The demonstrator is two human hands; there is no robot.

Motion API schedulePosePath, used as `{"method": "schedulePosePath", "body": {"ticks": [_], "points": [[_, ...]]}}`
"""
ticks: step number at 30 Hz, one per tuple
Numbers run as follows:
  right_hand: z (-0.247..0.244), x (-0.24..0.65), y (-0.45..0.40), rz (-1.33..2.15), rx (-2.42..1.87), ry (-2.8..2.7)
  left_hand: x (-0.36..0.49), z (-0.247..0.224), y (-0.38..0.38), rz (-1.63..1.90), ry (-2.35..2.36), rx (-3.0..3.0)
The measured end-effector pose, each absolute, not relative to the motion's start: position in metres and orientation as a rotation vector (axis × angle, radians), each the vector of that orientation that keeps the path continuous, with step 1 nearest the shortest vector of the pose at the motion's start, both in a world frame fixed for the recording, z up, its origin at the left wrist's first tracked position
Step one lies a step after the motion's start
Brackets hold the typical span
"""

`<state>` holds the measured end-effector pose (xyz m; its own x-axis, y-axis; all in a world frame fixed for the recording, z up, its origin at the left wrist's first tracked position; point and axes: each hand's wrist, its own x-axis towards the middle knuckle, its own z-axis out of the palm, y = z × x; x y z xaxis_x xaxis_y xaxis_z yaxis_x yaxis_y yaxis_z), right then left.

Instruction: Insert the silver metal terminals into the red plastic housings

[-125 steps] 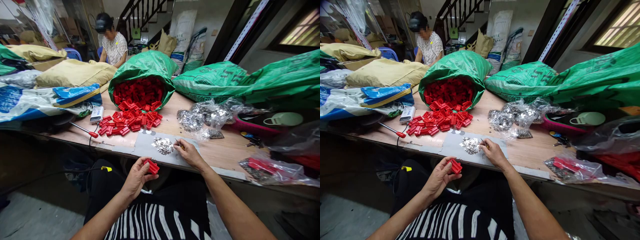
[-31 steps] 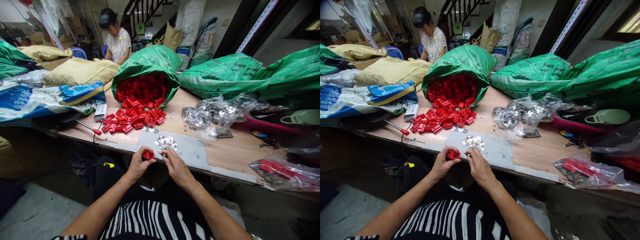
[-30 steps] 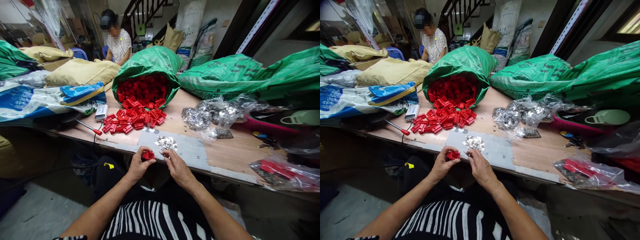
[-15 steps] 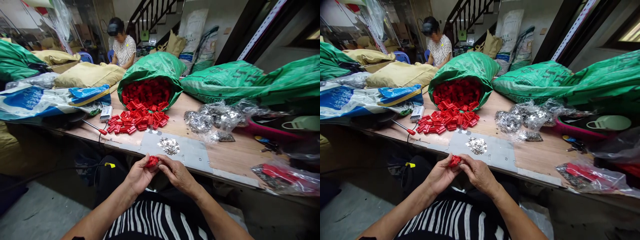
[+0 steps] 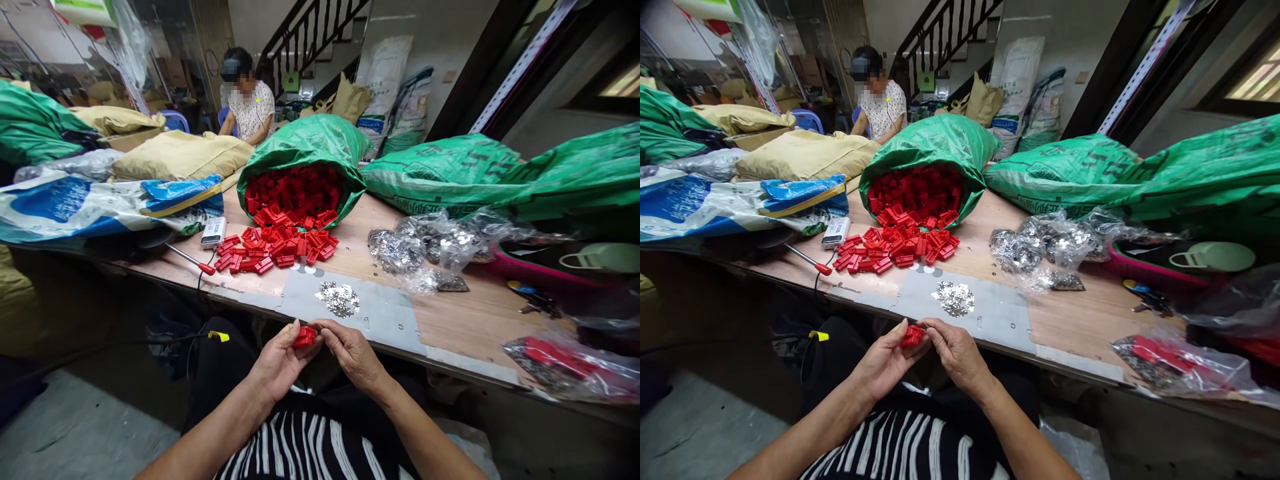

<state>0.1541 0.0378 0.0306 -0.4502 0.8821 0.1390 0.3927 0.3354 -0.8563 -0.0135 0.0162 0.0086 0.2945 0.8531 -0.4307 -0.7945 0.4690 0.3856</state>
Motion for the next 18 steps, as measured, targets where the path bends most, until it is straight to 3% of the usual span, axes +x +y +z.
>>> {"method": "schedulePosePath", "body": {"ticks": [11, 18], "points": [[0.019, 0.160, 0.041, 0.986, -1.310, -2.019, -0.043, -0.114, 0.026, 0.936, 1.012, 0.203], [0.026, 0.181, 0.055, 0.908, -1.416, -1.860, -0.051, -0.143, 0.028, 0.904, 1.121, 0.283]]}}
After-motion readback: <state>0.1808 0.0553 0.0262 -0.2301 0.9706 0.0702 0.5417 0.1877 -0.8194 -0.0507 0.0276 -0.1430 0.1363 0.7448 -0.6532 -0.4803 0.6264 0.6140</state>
